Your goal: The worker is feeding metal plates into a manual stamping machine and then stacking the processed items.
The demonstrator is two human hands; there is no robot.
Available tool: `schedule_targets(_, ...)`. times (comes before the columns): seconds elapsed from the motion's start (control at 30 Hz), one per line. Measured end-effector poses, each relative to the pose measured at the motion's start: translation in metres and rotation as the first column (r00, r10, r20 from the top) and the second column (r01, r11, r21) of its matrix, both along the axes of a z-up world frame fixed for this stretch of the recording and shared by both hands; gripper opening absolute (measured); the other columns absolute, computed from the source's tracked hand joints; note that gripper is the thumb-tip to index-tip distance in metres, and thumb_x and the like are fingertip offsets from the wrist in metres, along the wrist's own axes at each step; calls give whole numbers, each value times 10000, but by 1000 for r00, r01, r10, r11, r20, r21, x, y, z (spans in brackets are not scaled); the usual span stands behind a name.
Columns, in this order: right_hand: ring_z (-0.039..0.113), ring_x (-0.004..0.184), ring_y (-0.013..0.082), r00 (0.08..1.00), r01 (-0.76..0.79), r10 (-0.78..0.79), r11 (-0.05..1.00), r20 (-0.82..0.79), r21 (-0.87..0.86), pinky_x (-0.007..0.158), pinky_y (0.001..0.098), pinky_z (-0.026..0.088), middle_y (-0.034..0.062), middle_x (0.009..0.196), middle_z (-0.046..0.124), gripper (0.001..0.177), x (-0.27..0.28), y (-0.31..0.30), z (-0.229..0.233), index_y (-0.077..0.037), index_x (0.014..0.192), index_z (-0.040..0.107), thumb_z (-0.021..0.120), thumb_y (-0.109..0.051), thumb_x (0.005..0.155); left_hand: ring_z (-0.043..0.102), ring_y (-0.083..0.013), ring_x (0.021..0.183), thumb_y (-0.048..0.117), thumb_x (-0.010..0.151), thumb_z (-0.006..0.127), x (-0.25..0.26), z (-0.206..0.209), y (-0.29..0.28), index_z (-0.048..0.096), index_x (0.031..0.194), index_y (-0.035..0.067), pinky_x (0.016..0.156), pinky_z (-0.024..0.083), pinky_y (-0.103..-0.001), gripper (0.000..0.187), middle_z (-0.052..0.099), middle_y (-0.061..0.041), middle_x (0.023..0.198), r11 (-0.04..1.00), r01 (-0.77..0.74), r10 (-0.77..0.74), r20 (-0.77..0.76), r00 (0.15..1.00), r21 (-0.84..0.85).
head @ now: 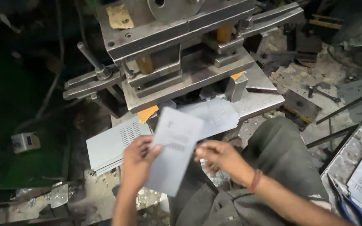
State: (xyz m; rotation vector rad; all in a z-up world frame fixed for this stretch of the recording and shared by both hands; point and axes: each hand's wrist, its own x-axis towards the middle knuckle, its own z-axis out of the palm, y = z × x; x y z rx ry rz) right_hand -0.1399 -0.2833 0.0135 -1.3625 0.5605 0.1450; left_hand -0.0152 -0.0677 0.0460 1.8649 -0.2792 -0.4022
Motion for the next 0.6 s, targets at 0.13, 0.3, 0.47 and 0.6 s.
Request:
schedule_targets(0.13,670,537,211,955,163,-161,987,250,14,529,302,605,195,741,764,149,12,-7,11,81,995,778,655,41,920,734,-182,714,-36,878,665,4,6,-20,689,1210,-6,683,627,-273,334,791,-126,882,977,54,-44,54,998,-205)
schedule_targets(0.3,586,726,187,836,428,-497,856,233,291,679,276,554,156,921,645,197,56,-46,73,104,1081,636,510,-46,1050,716,-240,960,-18,953,547,15,14,13,541,1405,-11,783,609,-345,452,739,-169,1139,943,-158,168,10,986,-295)
schedule_targets(0.47,707,1000,280,813,473,-537,835,227,281,937,312,629,204,1046,635,117,122,-61,93,88,1057,551,462,17,1032,714,-257,926,-8,948,556,8,-9,23,549,1411,-17,758,602,-355,463,748,-192,1123,943,-147,136,-58,989,-299)
schedule_targets(0.6,753,861,408,663,588,-731,641,160,495,679,424,666,276,915,664,108,235,-111,6,134,1003,567,509,110,916,726,-272,928,29,945,584,-2,-22,26,558,1414,-16,776,584,-368,472,756,-207,1121,946,-147,112,-132,985,-290)
